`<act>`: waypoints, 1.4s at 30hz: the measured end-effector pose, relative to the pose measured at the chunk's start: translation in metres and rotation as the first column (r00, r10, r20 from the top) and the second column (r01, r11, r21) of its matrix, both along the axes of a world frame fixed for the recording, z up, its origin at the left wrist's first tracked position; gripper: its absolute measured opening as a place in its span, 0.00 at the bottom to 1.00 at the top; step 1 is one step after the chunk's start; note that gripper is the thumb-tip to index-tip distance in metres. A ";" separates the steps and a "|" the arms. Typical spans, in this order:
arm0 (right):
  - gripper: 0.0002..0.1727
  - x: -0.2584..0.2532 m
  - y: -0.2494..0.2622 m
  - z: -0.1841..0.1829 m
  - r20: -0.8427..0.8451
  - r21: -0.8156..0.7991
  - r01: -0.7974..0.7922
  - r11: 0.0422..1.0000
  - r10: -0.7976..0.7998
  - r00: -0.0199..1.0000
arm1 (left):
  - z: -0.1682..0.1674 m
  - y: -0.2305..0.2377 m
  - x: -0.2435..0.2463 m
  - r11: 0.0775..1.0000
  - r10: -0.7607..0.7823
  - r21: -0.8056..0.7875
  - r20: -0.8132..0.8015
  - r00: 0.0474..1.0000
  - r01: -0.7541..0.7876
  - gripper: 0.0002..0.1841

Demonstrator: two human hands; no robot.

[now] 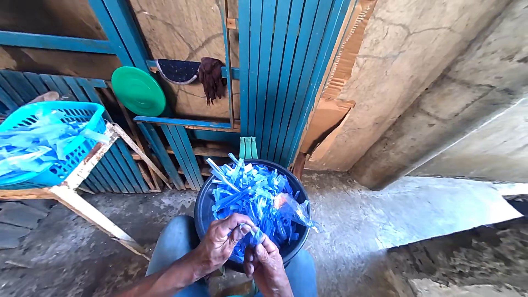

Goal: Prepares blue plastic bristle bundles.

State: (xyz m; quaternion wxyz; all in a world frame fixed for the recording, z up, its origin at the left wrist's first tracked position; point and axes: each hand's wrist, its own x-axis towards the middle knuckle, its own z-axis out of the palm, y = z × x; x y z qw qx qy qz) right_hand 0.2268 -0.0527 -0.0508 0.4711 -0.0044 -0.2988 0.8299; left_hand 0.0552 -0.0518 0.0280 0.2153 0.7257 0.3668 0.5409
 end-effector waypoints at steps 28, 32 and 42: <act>0.12 -0.002 0.004 0.012 0.179 0.161 0.017 0.987 -0.046 0.983 | 0.034 -0.003 -0.012 0.989 0.085 -0.095 -0.242 0.966 -0.111 0.18; 0.13 -0.003 0.004 0.009 0.155 0.160 0.047 0.986 -0.072 0.985 | 0.039 -0.001 -0.015 0.988 0.081 -0.119 -0.138 0.987 -0.098 0.16; 0.16 -0.007 0.002 0.007 0.120 0.177 0.077 0.981 -0.099 0.988 | 0.042 -0.004 -0.018 0.996 0.071 -0.048 -0.018 0.997 -0.072 0.15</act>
